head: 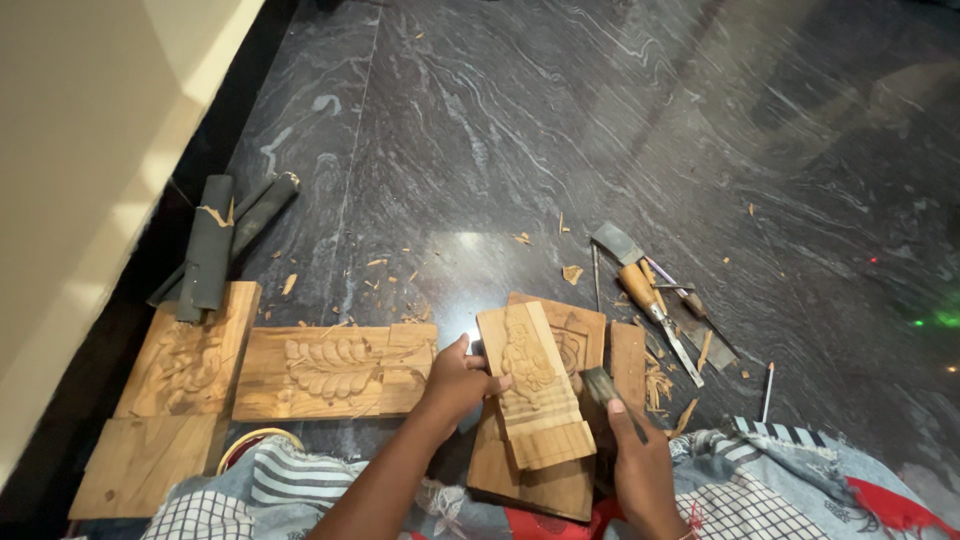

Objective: The person carves a wooden block using a chisel, shaping a detailed relief design. They hold the wood steady with one hand and use the chisel with the other to remove shavings and refine the pattern.

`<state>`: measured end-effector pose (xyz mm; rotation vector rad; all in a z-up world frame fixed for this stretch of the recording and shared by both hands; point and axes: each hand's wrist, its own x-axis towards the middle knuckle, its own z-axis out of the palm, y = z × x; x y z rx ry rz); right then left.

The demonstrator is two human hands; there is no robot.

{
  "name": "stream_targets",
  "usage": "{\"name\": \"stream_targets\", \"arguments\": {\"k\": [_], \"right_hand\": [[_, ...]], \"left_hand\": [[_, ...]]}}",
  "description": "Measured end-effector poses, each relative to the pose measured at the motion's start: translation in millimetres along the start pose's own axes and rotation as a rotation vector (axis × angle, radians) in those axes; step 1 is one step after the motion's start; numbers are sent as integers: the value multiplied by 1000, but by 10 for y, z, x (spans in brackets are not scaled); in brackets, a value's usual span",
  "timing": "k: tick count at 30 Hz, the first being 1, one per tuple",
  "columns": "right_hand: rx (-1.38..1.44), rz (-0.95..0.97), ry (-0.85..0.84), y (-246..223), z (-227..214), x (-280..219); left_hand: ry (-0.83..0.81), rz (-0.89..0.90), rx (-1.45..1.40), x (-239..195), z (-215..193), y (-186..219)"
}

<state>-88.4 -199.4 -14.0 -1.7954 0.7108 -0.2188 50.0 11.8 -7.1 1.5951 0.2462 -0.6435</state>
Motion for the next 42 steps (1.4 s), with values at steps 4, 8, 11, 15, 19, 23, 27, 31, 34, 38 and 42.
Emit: {"name": "stream_targets", "arguments": {"k": [4, 8, 11, 15, 19, 23, 27, 31, 34, 38, 42], "right_hand": [[-241, -342, -134, -288, 2, -133], [-686, -799, -273, -547, 125, -248], [-749, -866, -252, -639, 273, -295], [-820, -937, -235, -680, 374, -303], [-866, -892, -153, -721, 329, -261], [-806, -885, -166, -758, 327, -301], [-627, -903, -353, -782, 309, -330], [-555, -584, -141, -697, 189, -226], [-346, -568, 14, -594, 31, -7], [176, -115, -8, -405, -20, 160], [-305, -573, -37, -402, 16, 130]], "left_hand": [[-79, 90, -2, 30, -27, -44], [-89, 165, 15, 53, -22, -114], [-53, 208, 65, 81, -8, -152], [15, 164, 136, 91, -6, -161], [-21, 162, 134, 90, -10, -149], [-4, 97, 127, 124, -35, -170], [-50, 137, 56, 216, -25, -221], [-59, 116, -5, 266, -31, -344], [-59, 107, -30, 298, 0, -338], [-2, 165, 69, 199, -1, -265], [152, 337, 364, 6, 9, -104]]}}
